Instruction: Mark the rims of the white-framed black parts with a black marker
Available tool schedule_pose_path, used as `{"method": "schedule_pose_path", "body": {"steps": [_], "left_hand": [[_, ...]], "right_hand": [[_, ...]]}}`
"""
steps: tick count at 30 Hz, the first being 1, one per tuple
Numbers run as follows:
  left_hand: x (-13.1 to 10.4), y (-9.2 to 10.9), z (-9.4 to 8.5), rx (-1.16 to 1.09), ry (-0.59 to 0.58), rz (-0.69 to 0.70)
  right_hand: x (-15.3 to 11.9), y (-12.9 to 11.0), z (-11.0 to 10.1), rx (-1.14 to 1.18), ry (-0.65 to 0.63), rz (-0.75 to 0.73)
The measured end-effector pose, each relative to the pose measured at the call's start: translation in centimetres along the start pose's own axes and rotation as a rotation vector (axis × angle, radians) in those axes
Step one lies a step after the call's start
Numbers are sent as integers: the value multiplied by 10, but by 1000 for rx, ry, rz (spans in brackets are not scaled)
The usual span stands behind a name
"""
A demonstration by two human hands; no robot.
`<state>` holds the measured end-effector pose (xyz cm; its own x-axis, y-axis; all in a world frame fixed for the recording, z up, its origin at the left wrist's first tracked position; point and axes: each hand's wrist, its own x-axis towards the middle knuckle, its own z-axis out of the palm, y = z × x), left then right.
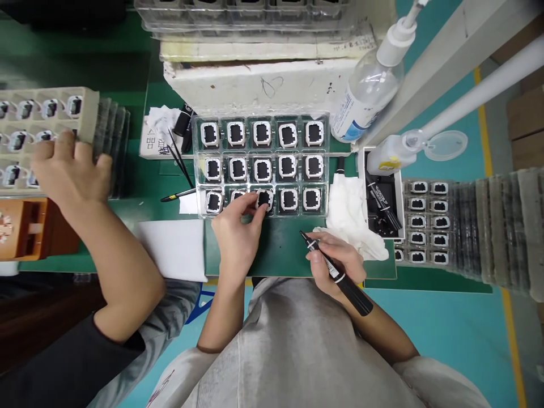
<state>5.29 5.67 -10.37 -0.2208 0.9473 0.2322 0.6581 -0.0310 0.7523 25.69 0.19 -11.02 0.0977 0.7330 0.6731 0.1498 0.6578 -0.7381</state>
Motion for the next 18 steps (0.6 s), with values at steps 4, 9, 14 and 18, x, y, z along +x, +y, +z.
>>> {"method": "schedule_pose_path", "body": {"steps": [4, 9, 14, 18], "left_hand": [[-2, 4, 3, 165, 1, 159], [-2, 16, 17, 249, 124, 260], [-1, 25, 36, 314, 16, 251], [1, 26, 42, 354, -52, 99]], "right_hand": [[0, 1, -2, 3, -1, -31], [2, 1, -3, -6, -6, -53], [2, -1, -4, -23, -1, -55], [3, -1, -3, -20, 17, -66]]}}
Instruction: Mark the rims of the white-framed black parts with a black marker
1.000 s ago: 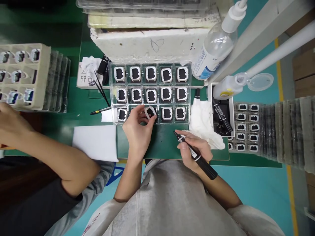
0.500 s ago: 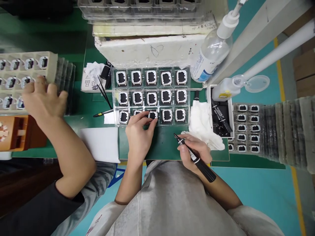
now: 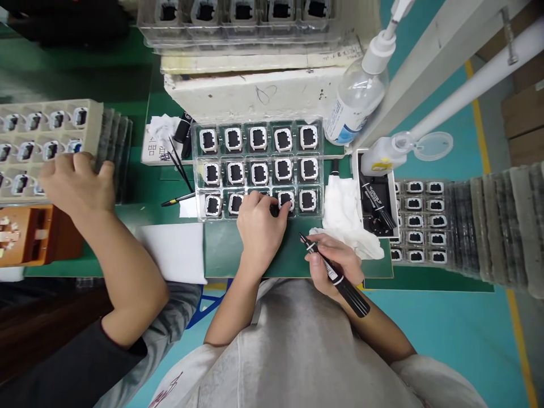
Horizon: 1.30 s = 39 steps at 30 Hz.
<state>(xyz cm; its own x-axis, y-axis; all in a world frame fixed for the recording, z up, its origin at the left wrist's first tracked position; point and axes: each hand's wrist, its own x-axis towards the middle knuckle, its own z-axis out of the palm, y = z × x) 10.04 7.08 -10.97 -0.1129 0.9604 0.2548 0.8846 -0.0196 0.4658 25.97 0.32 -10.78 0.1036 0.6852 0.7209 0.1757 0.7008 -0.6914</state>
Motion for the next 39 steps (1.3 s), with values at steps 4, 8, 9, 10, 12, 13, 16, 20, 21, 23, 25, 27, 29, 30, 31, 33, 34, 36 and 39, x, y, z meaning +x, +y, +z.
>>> {"method": "schedule_pose_path", "body": {"steps": [4, 8, 9, 10, 12, 13, 16, 20, 21, 23, 25, 27, 29, 30, 31, 33, 34, 36, 39], "left_hand": [[0, 1, -2, -122, 19, -5], [-7, 7, -9, -244, 127, 69], [-10, 9, -11, -289, 137, 70], [-13, 11, -14, -362, 131, 49], [-22, 12, -20, -606, 66, -77], [-26, 12, -23, -757, 16, -175], [-41, 6, -29, -1118, -119, -451], [-54, -2, -26, -1286, -204, -626], [-55, -3, -25, -1305, -223, -640], [-53, -4, -21, -1304, -240, -625], [-46, -5, -20, -1253, -246, -588], [-37, -8, -21, -1194, -262, -563], [-29, -12, -22, -1165, -283, -548], [-27, -14, -23, -1157, -292, -542], [-25, -16, -23, -1150, -294, -537], [-23, -19, -24, -1142, -291, -533], [-24, -19, -24, -1150, -290, -537], [-28, -16, -24, -1195, -295, -560], [-35, -9, -24, -1282, -340, -605]], "right_hand": [[1, 1, 1, -7, 9, -38], [0, 3, -1, 13, -11, -61], [0, 4, -1, 16, -19, -63], [0, 5, -2, 15, -23, -66], [-1, 5, -3, 5, -8, -72], [-1, 6, -4, 2, 5, -76], [0, 6, -4, 11, 16, -74], [1, 5, -2, 29, -9, -70], [1, 5, -2, 26, -5, -70], [1, 5, -2, 22, -3, -65], [1, 4, -2, 22, -7, -52], [1, 4, -2, 21, -6, -43], [2, 4, -2, 14, 0, -45], [2, 4, -2, 8, -1, -49], [2, 4, -2, 4, -7, -47], [1, 4, -2, -6, -13, -37], [1, 4, -2, -9, -14, -30], [0, 4, -2, -10, -19, -17], [0, 4, -2, -5, -32, -18]]}}
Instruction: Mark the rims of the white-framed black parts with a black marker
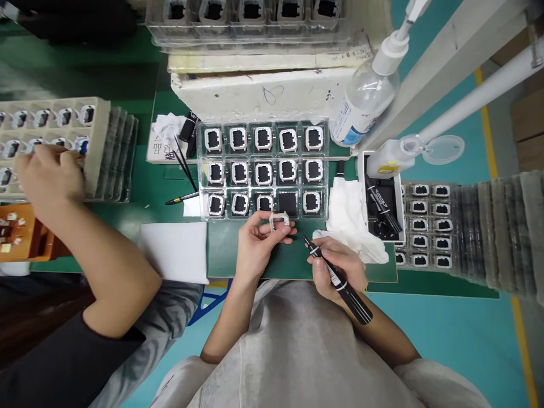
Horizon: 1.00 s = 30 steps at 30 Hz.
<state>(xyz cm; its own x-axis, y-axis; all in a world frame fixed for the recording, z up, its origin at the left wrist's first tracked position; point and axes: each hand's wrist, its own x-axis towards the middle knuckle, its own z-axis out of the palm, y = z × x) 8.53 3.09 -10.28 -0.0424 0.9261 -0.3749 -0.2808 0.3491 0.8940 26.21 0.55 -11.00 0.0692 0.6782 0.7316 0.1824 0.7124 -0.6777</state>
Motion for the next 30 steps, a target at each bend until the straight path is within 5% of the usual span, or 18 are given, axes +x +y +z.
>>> {"method": "schedule_pose_path", "body": {"steps": [6, 13, 30], "left_hand": [[-11, -10, 16, -32, -93, -31], [-16, -21, 22, 70, -11, 61], [-17, -29, 21, 168, 21, 130]], "right_hand": [[1, -1, 6, -8, 1, 37], [-4, -4, 10, -102, -11, 221], [-4, -2, 10, -196, 0, 201]]}}
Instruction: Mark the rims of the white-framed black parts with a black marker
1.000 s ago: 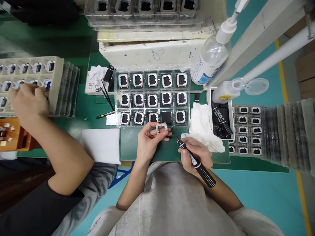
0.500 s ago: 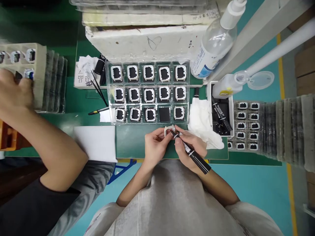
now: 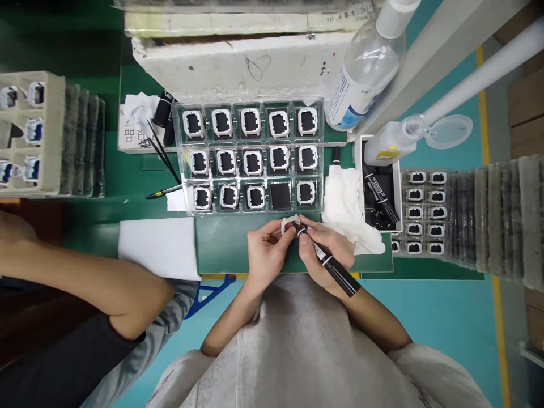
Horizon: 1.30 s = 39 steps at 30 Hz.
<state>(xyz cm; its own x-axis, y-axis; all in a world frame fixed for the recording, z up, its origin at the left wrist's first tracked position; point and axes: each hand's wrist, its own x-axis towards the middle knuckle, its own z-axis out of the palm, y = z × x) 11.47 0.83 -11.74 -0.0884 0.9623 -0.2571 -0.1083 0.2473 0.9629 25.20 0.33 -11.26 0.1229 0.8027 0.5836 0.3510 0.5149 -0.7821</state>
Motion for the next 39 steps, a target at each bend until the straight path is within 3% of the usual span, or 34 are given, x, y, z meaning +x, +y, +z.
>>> {"method": "schedule_pose_path", "body": {"steps": [10, 15, 17, 22, 24, 27, 29, 35, 37, 39], "left_hand": [[-2, -5, -3, 148, 4, 48], [-7, -5, -3, 270, 22, 102], [-8, -4, -2, 263, 23, 102], [-2, -3, 0, 84, -5, 29], [-1, -3, 1, 53, -24, 6], [-2, -3, 1, 110, -23, 15], [-5, -4, 0, 182, -5, 53], [-6, -10, 1, 218, 7, 103], [-5, -10, 1, 139, -11, 71], [-4, -8, 1, 95, -17, 52]], "right_hand": [[0, 1, -1, -22, -28, 13], [3, 5, 2, -38, -42, -155], [4, 3, 0, -23, -32, -102], [2, -2, -6, 62, -82, 190], [2, 0, -5, 36, -78, 134], [2, 4, -1, -29, -67, -95], [2, 4, 0, -38, -64, -129], [2, -1, -7, 63, -27, 169], [3, -1, -7, 66, -26, 197], [2, 1, -6, 36, -52, 135]]}}
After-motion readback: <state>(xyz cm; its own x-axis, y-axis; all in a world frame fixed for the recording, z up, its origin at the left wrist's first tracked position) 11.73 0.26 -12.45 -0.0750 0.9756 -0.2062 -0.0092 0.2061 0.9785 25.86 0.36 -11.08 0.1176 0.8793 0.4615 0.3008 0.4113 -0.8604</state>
